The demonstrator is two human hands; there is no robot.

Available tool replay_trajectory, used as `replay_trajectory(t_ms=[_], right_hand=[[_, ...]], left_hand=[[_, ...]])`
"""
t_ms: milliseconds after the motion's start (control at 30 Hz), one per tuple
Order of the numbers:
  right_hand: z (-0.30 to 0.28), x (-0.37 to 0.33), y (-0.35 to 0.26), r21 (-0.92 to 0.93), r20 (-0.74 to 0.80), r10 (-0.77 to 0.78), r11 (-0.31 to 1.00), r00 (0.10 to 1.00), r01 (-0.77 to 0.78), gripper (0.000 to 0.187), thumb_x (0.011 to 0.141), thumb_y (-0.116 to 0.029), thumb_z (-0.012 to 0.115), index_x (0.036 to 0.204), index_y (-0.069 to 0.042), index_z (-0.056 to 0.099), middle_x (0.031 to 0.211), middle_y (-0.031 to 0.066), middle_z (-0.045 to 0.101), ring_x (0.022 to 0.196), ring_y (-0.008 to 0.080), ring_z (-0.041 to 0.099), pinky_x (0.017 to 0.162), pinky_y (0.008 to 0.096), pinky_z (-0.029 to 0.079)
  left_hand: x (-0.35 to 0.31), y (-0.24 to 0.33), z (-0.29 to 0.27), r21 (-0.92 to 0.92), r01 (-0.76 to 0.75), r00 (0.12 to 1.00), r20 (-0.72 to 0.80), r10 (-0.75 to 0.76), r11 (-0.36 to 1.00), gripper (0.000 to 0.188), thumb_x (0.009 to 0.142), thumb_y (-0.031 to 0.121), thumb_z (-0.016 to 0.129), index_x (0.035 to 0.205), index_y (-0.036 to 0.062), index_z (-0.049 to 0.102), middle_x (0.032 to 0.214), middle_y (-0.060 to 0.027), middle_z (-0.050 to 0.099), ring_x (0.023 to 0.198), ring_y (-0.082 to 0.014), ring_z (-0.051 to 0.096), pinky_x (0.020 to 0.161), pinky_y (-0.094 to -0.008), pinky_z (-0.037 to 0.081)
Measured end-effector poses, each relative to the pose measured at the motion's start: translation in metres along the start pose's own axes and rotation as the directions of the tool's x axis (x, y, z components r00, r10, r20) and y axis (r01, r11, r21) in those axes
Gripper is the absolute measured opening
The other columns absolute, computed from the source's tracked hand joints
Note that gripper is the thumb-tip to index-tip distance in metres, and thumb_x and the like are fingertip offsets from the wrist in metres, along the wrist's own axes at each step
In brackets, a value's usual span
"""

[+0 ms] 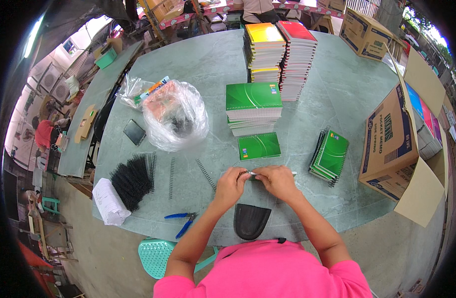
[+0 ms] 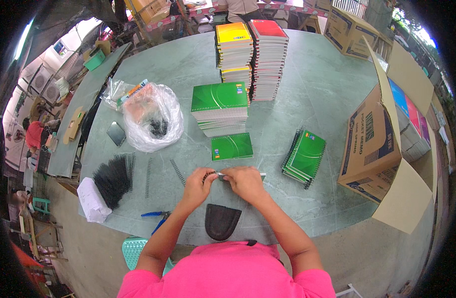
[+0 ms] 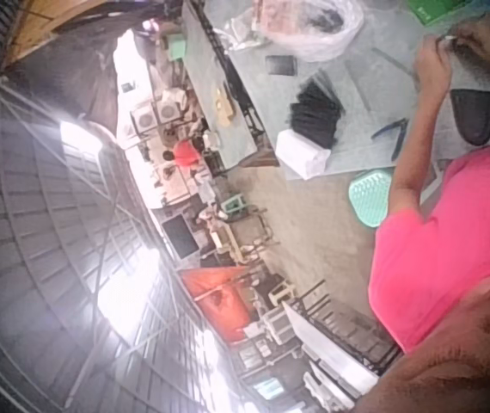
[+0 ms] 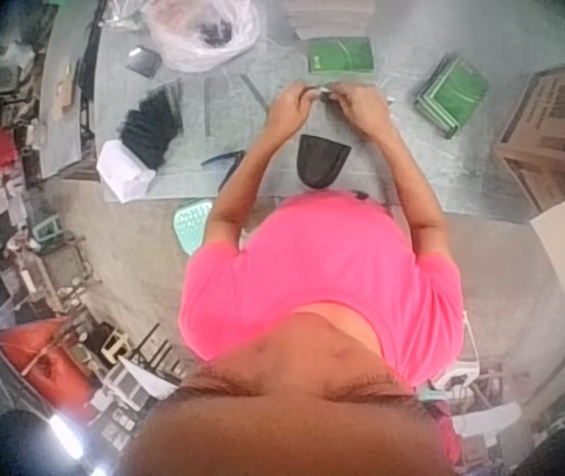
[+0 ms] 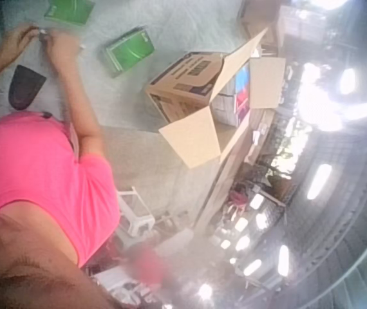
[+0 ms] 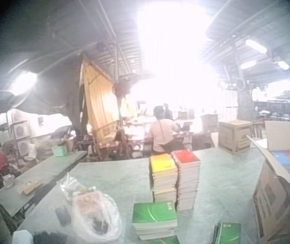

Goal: The person binds notebooks by manually threading a spiral wire through the pre-punched holes of each notebook and placing the finished items in a stack.

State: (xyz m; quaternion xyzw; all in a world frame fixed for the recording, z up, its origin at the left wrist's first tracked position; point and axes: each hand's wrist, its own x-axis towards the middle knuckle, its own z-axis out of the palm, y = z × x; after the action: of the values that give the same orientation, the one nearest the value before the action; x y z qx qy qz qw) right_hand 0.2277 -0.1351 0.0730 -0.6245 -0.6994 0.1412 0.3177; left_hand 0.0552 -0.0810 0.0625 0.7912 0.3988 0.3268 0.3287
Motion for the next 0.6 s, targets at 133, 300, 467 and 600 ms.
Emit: replay_trajectory(t_ms=[133,300,467,600], right_hand=[[0.001,-0.002,-0.007,-0.117,-0.003,-0.029,0.993,1.000,0.028,0.018,0.077,-0.021,0.062,0.093,-0.012,0.064,0.080,0.0062,0.065,0.077,0.0249,0.062,0.066,0.0398,0.043],[0.011,0.000,-0.020,-0.088,-0.065,0.000,0.996,0.998,-0.005,0.018,0.077,-0.019,0.062,0.092,-0.011,0.060,0.081,0.0054,0.062,0.080,0.0240,0.059,0.067,0.0379,0.041],[0.019,0.002,-0.013,-0.001,-0.230,-0.017,1.000,0.973,0.017,0.019,0.074,-0.019,0.065,0.089,-0.010,0.057,0.083,0.0055,0.060,0.080,0.0247,0.058,0.067,0.0375,0.040],[0.014,0.004,-0.007,-0.037,-0.108,-0.056,0.998,0.993,0.052,0.022,0.074,-0.017,0.066,0.091,-0.010,0.056,0.085,0.0062,0.059,0.082,0.0257,0.057,0.068,0.0375,0.041]], left_hand=[[0.007,-0.014,-0.011,0.091,0.043,0.984,0.166,-0.058,0.995,0.020,0.083,0.021,0.062,0.092,0.0033,0.060,0.081,-0.0166,0.059,0.078,-0.0336,0.057,0.066,-0.0400,0.045],[0.010,-0.005,-0.017,0.116,0.012,0.984,0.177,-0.033,0.993,0.030,0.083,0.027,0.060,0.103,0.0047,0.057,0.084,-0.0170,0.060,0.081,-0.0338,0.057,0.068,-0.0420,0.044],[0.014,-0.020,-0.028,0.120,0.116,0.930,0.334,-0.150,0.986,0.030,0.082,0.027,0.063,0.101,0.0048,0.060,0.078,-0.0152,0.060,0.072,-0.0288,0.057,0.064,-0.0380,0.045],[0.016,-0.010,-0.029,0.029,-0.002,0.957,0.289,-0.007,1.000,0.032,0.082,0.025,0.063,0.103,0.0021,0.060,0.077,-0.0142,0.062,0.067,-0.0220,0.058,0.064,-0.0335,0.045]])
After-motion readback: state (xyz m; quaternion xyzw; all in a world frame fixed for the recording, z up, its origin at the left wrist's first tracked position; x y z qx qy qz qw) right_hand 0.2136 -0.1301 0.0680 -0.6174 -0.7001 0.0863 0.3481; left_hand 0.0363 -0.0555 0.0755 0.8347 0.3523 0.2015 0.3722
